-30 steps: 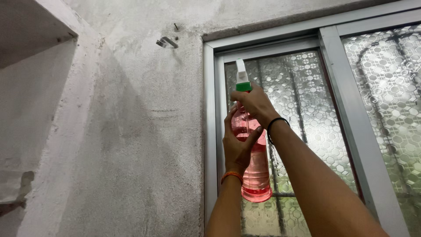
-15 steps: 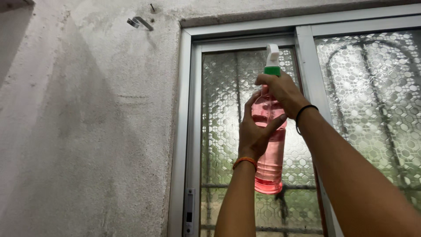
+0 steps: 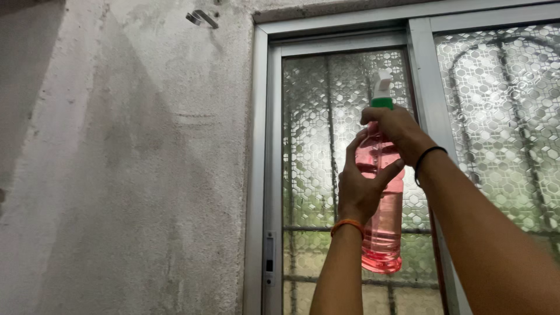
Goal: The person wipes a textured glass window with a blue cloth, then sprays the window with a pink liquid from a spray bottle and continues wiping. The person handles the cloth and spray bottle throughout the task.
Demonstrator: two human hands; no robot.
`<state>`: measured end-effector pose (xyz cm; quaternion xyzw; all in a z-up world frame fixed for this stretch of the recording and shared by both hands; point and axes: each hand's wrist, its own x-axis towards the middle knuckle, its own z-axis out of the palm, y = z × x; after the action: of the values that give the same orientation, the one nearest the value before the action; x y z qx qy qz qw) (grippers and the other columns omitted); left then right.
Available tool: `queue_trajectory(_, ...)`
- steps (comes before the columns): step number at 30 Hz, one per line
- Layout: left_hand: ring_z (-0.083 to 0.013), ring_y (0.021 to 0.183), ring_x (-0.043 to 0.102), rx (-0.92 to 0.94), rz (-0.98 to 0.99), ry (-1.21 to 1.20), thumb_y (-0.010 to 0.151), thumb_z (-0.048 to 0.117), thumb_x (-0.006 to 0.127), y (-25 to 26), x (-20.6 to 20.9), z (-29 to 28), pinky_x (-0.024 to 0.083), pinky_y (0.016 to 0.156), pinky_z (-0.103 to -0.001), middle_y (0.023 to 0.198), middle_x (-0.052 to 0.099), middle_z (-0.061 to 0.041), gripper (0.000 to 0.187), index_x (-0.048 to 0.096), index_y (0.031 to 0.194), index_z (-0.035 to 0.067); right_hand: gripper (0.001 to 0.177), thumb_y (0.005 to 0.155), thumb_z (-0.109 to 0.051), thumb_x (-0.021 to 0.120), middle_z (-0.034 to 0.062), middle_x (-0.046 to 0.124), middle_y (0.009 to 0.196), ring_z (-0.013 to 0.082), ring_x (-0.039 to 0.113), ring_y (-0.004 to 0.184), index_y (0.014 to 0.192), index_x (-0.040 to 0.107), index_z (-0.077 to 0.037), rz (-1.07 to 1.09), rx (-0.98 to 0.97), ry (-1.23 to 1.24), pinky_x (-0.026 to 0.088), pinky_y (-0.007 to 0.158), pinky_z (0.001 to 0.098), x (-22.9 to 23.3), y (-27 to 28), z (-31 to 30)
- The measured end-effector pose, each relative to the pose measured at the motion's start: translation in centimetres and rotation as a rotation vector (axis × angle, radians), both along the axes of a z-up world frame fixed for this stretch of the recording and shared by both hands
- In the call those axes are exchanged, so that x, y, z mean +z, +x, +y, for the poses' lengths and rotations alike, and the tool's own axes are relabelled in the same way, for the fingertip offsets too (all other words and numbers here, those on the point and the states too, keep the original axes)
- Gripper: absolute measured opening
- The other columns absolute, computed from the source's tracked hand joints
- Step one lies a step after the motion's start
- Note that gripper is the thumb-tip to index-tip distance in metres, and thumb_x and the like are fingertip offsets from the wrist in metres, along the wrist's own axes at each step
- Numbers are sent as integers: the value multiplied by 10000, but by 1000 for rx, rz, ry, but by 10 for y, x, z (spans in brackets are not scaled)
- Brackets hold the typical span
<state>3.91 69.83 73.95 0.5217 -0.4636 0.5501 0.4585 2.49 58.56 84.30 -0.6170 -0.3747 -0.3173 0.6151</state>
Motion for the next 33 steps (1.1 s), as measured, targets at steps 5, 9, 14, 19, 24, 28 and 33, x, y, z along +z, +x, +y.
queue_trajectory(5, -224, 997, 692, 116, 41, -65, 708, 446, 851, -29, -10, 63, 616, 784, -326, 1412, 662, -57, 903, 506, 1494, 169, 291, 825, -320, 651, 92, 692, 899, 195, 716, 746, 1024, 620, -111, -23, 120, -55, 541, 667, 369, -7, -16, 67)
queue_trajectory(9, -195, 967, 718, 294, 72, -122, 686, 476, 858, -53, -16, 112, 633, 788, -321, 1342, 694, -49, 938, 493, 1501, 191, 301, 794, -302, 662, 73, 666, 846, 177, 682, 727, 1013, 615, -101, -86, 202, -61, 536, 650, 359, -15, -39, 117)
queue_trajectory(14, -165, 1083, 708, 308, -26, -87, 732, 452, 877, -74, -25, 148, 623, 896, -306, 1394, 673, -53, 900, 508, 1502, 166, 329, 759, -290, 685, 33, 607, 801, 162, 618, 700, 1026, 581, -129, -83, 222, -71, 508, 636, 352, -26, -59, 152)
queue_trajectory(19, -152, 941, 703, 232, 112, -110, 714, 384, 863, -74, -43, 140, 631, 800, -309, 1346, 687, -35, 886, 477, 1489, 194, 305, 774, -297, 664, 11, 615, 800, 132, 632, 708, 1004, 616, -103, -29, 144, -70, 515, 635, 348, -42, -58, 149)
queue_trajectory(24, -144, 956, 673, 93, 120, -100, 749, 324, 857, -59, -61, 102, 614, 810, -312, 1352, 674, -16, 813, 527, 1477, 172, 283, 774, -313, 663, 39, 667, 791, 166, 681, 709, 991, 623, -136, 98, 91, -97, 484, 636, 346, -57, -44, 113)
queue_trajectory(28, -131, 898, 670, 104, 353, -101, 695, 365, 859, -43, -69, 62, 637, 725, -335, 1165, 723, -64, 895, 497, 1500, 220, 310, 778, -318, 686, 30, 618, 822, 160, 642, 748, 1012, 629, -124, 123, 20, -39, 493, 636, 354, -68, -22, 71)
queue_trajectory(33, -164, 982, 711, -46, 235, -23, 717, 383, 861, -30, -78, 4, 608, 855, -323, 1320, 709, -46, 873, 515, 1481, 142, 355, 782, -329, 689, 59, 687, 876, 173, 660, 781, 1056, 636, -111, 222, -89, -8, 494, 639, 354, -77, -4, 10)
